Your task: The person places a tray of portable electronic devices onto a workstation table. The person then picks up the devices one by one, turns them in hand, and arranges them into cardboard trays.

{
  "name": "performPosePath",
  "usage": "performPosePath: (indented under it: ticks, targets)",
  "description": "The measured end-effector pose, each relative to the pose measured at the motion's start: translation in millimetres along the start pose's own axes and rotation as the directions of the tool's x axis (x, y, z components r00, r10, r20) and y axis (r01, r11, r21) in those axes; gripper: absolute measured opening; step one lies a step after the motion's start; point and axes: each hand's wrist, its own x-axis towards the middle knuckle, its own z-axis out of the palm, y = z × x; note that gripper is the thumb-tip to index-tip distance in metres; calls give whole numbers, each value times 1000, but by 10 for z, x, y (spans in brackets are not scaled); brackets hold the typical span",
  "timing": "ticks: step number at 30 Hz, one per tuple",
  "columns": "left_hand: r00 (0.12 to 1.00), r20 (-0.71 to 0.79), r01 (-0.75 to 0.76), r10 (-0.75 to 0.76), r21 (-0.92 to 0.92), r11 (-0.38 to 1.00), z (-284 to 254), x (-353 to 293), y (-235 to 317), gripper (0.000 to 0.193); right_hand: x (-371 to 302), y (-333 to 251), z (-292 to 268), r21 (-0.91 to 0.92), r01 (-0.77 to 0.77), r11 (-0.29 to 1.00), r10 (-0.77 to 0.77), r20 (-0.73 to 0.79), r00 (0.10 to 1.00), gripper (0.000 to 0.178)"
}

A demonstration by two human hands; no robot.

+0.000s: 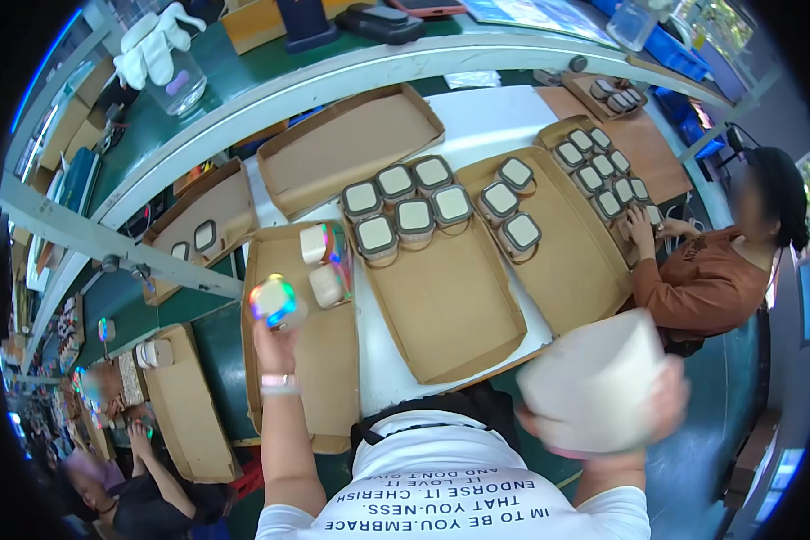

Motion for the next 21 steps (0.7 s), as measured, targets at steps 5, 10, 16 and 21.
performPosePath:
  ticks: [5,10,16,21]
  targets:
    - [791,460,611,-402,-579,540,354,-1197,648,53,557,301,115,481,180,858,-31,-301,953,72]
    - [773,597,623,-215,-651,434,518,-1710,840,56,-231,216,1069,677,-373,635,-317,668,674,68]
    - [910,402,365,-102,-657,660,197,-2006,877,57,-1105,353,1881,467,-92,879,-460,786,-412,78]
    - [974,197,207,-114,-554,807,139,-2324,876,57,-1413,1040,2585,352,326,878,-171,864,-473,76]
